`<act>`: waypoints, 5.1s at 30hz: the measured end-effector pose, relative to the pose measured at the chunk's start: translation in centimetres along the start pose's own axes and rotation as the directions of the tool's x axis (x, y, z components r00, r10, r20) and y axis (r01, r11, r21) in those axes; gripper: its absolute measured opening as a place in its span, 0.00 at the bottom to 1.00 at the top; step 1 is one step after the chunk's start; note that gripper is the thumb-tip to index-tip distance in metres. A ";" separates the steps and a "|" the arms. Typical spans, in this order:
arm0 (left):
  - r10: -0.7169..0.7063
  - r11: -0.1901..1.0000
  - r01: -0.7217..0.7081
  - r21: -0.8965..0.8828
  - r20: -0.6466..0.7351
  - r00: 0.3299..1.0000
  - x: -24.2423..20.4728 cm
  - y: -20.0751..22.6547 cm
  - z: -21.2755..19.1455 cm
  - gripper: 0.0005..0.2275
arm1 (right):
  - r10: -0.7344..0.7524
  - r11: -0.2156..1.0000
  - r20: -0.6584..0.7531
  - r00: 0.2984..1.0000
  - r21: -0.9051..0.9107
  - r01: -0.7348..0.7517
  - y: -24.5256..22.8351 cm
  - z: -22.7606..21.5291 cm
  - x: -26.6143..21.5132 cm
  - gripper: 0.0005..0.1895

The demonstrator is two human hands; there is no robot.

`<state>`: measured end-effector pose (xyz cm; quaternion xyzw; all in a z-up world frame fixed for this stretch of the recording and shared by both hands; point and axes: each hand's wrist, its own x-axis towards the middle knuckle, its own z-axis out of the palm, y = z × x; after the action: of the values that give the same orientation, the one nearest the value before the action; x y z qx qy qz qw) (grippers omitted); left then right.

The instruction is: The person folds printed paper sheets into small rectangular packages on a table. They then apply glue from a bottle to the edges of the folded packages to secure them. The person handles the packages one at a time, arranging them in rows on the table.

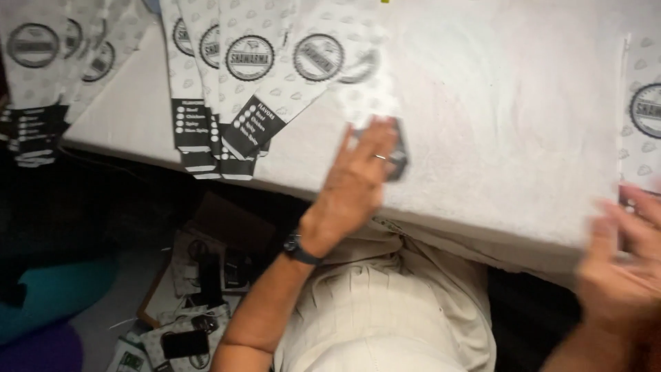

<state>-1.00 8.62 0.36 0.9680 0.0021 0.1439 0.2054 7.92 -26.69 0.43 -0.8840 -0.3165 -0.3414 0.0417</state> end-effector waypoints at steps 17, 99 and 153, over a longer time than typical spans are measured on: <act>0.112 0.888 -0.269 -0.373 -0.391 0.914 0.3 4.4 1.2 0.08 | -0.336 0.529 -0.023 0.942 0.823 0.209 -8.6 1.1 6.7 0.18; 0.223 0.862 -0.222 -0.455 -0.051 0.973 4.1 10.5 5.1 0.14 | 0.229 0.496 0.181 0.957 0.824 -0.274 -0.6 -2.2 4.7 0.11; 0.160 0.930 -0.249 -0.271 -0.312 0.937 1.9 6.8 1.5 0.04 | -0.295 0.507 -0.049 0.954 0.838 0.200 -7.6 0.5 5.9 0.17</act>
<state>0.86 1.88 2.29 0.8884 -0.0924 0.3009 0.3341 7.06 -17.35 2.65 -0.7182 -0.5649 -0.1072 0.3920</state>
